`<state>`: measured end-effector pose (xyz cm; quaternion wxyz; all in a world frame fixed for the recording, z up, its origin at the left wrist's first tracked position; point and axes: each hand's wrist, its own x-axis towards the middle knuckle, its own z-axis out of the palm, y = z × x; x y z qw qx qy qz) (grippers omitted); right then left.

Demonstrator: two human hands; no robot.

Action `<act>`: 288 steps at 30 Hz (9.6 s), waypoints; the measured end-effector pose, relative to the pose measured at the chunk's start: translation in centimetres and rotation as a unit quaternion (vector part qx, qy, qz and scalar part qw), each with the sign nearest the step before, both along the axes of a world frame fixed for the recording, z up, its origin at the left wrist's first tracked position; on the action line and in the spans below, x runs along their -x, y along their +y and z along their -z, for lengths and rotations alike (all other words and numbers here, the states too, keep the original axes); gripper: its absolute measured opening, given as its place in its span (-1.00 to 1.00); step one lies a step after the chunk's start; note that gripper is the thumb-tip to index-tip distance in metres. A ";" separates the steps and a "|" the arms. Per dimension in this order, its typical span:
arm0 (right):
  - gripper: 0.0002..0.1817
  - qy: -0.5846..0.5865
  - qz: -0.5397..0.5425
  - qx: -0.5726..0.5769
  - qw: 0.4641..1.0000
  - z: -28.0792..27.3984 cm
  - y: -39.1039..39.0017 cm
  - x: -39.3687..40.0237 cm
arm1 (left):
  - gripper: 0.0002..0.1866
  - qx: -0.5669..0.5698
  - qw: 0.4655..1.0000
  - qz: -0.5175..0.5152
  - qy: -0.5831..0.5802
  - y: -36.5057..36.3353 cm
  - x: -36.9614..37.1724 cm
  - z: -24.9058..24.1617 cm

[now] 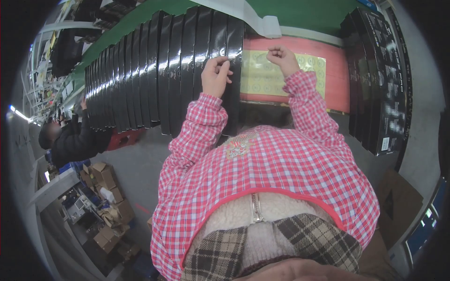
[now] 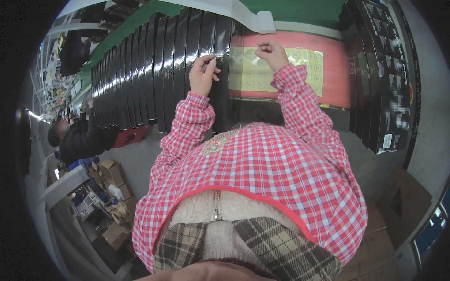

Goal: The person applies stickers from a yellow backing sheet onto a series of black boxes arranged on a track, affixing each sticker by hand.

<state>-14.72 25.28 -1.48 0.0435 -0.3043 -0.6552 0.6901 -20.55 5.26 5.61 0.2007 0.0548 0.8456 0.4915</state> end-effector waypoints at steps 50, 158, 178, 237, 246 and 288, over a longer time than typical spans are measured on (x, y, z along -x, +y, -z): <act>-0.59 0.000 -0.255 -0.103 0.961 -5.1 -2.4 5.3 | -0.72 0.058 0.972 0.130 0.189 0.0 0.0 1.8; -0.57 -0.213 -0.133 -0.264 0.931 6.0 10.5 -9.9 | -0.34 0.349 0.895 0.098 0.261 2.0 -10.8 2.6; -0.61 -0.176 -0.114 -0.296 0.932 7.9 11.1 -10.1 | -0.51 0.152 0.951 0.225 0.147 13.1 -11.2 9.5; -0.61 -0.133 -0.059 -0.280 0.949 9.4 11.2 -11.3 | -0.85 0.175 0.857 0.412 0.255 23.2 -3.7 19.4; -0.65 -0.162 -0.057 -0.270 0.947 9.3 11.5 -11.0 | -0.90 0.191 0.867 0.399 0.227 23.8 -4.2 18.3; -0.72 -0.014 0.023 -0.001 1.000 -3.4 5.9 -9.2 | -0.22 0.544 0.802 0.110 0.219 5.4 -7.5 2.5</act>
